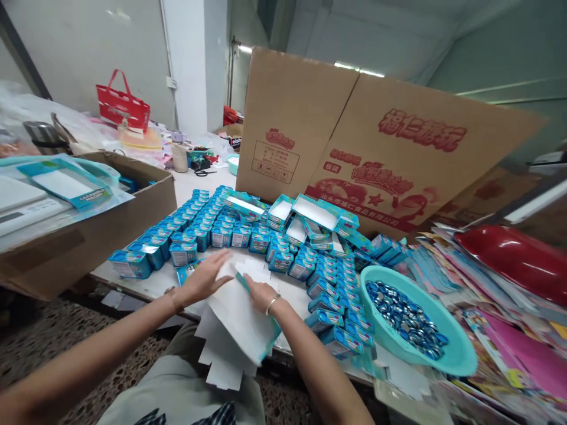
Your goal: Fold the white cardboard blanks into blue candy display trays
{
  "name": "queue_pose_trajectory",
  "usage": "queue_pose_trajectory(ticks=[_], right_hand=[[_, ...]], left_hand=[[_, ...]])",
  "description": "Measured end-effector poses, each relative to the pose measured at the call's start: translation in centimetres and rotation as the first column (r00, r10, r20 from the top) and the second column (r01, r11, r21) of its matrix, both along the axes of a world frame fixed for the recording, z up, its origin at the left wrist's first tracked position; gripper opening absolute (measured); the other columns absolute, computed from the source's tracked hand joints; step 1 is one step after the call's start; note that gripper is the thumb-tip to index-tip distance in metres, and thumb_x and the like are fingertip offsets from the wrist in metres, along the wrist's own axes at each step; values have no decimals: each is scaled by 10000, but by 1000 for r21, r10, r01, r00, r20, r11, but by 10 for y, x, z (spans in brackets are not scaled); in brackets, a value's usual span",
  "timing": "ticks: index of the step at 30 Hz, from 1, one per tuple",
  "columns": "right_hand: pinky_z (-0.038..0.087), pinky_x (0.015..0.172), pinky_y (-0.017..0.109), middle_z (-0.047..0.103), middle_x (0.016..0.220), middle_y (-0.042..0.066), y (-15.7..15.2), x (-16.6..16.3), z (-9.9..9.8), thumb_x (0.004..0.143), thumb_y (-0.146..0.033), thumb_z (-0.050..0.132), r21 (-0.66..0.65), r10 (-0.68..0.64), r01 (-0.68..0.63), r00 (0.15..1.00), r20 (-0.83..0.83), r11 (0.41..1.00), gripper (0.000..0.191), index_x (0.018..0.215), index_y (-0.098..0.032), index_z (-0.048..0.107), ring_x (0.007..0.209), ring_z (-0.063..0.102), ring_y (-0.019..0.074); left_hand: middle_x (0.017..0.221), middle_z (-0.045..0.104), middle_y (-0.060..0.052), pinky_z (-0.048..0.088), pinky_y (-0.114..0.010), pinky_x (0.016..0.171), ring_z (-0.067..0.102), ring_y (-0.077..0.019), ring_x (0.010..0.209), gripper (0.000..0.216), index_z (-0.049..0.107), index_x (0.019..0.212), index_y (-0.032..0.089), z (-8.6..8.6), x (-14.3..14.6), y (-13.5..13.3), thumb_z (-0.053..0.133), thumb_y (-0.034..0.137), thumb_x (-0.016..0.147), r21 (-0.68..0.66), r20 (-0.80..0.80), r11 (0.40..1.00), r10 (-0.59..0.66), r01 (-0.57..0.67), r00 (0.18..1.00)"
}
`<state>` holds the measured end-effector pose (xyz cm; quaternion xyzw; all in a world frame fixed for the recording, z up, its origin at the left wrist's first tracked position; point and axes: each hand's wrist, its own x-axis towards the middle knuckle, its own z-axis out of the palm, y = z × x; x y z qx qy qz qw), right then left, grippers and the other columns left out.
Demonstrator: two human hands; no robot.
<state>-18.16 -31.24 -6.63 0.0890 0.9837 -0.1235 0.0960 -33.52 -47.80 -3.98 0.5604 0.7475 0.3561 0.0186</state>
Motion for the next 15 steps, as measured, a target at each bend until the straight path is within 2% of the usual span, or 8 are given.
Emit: queue_pose_trajectory(ticks=[2, 4, 5, 7, 8, 11, 13, 15], right_hand=[[453, 821, 321, 619, 1185, 107, 1, 18, -6, 813, -121, 369, -103, -171, 164, 983, -68, 981, 728, 1474, -199, 74, 1010, 610, 235], [422, 930, 322, 485, 1358, 104, -6, 27, -13, 770, -63, 321, -196, -306, 269, 933, -192, 943, 791, 1478, -194, -6, 1196, 498, 206], [390, 985, 329, 382, 1439, 97, -11, 28, -17, 749, -47, 308, -230, -355, 300, 899, -255, 926, 821, 1476, -189, -48, 1284, 405, 190], [346, 1043, 356, 235, 1511, 74, -23, 27, -25, 727, -40, 304, -299, -432, 340, 835, -341, 892, 856, 1470, -194, -92, 1369, 261, 172], [358, 1037, 367, 227, 1513, 70, -28, 24, -30, 733, -46, 305, -347, -467, 349, 808, -360, 871, 850, 1469, -206, -88, 1371, 258, 174], [473, 899, 345, 409, 1405, 96, -31, 16, -43, 831, -129, 289, -535, -563, 334, 750, -347, 776, 711, 1463, -244, -15, 1222, 474, 196], [518, 762, 304, 562, 1217, 107, -27, 10, -53, 905, -251, 260, -649, -617, 323, 731, -290, 688, 565, 1441, -237, 83, 1005, 607, 193], [517, 686, 276, 619, 1046, 94, -20, 3, -62, 925, -350, 261, -720, -668, 332, 705, -240, 609, 481, 1382, -210, 218, 850, 633, 183]], left_hand=[[1375, 411, -117, 320, -421, 1057, 363, -271, 1299, 563, 373, 1325, 222, -2, 14, -3, 544, 420, 826, 215, 257, 954, 151, -209, 955], [1410, 356, -130, 375, -432, 1012, 363, -280, 1302, 654, 305, 1362, 221, -16, 34, -3, 559, 455, 807, 214, 553, 909, 190, -359, 811], [1441, 312, -141, 397, -431, 991, 361, -295, 1304, 734, 268, 1383, 219, -25, 45, 0, 598, 460, 773, 174, 659, 915, 166, -364, 734], [1469, 290, -139, 423, -402, 968, 379, -299, 1297, 833, 214, 1410, 223, -41, 62, 6, 643, 432, 728, 162, 796, 933, 70, -323, 602], [1463, 316, -129, 434, -384, 955, 403, -293, 1281, 831, 213, 1413, 225, -46, 66, 10, 638, 409, 723, 179, 837, 940, 9, -291, 547], [1370, 465, -90, 473, -357, 881, 503, -276, 1179, 696, 313, 1372, 226, -48, 63, 16, 564, 355, 735, 213, 892, 962, -121, -170, 435], [1258, 555, -72, 485, -349, 824, 560, -260, 1074, 608, 393, 1306, 224, -44, 53, 16, 545, 338, 729, 173, 889, 982, -127, -68, 440], [1101, 617, -51, 480, -339, 791, 589, -232, 955, 539, 438, 1235, 214, -44, 44, 17, 557, 338, 725, 130, 863, 991, -109, -9, 493]])
